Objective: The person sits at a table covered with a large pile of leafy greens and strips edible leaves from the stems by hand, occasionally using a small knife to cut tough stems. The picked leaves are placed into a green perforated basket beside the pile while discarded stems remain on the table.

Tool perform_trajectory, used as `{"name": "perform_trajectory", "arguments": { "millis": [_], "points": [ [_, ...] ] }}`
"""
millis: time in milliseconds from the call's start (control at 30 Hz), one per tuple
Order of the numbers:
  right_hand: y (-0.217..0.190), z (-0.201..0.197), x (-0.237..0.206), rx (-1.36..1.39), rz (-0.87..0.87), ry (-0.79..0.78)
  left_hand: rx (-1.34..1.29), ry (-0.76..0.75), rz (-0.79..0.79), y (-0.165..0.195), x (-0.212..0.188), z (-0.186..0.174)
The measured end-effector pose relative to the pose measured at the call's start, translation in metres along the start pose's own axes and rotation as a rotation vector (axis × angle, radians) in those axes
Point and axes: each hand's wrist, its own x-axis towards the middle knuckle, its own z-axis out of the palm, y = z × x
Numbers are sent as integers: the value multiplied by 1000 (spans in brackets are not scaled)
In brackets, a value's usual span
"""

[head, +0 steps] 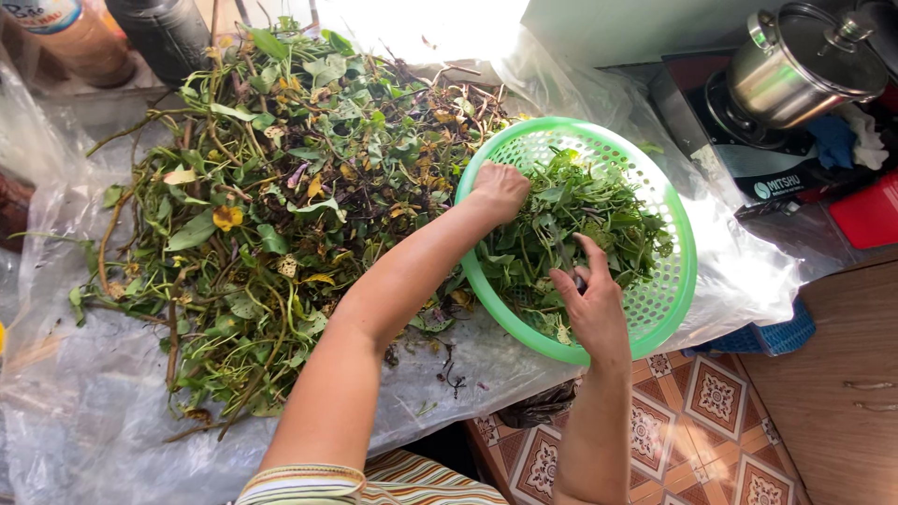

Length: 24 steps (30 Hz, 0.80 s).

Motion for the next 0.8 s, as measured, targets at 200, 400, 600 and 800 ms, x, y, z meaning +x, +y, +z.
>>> {"name": "perform_trajectory", "arguments": {
  "millis": [200,400,600,800],
  "points": [
    [21,-15,52,372,46,-349,-63,-28,24,-4,4,-8],
    [48,4,88,701,260,-600,-602,105,197,-46,-26,-47],
    [39,16,89,750,227,-589,-971,214,222,-94,-39,-78],
    [-2,30,101,855,81,-500,-1292,11,313,-85,-37,-61]
  ]
}}
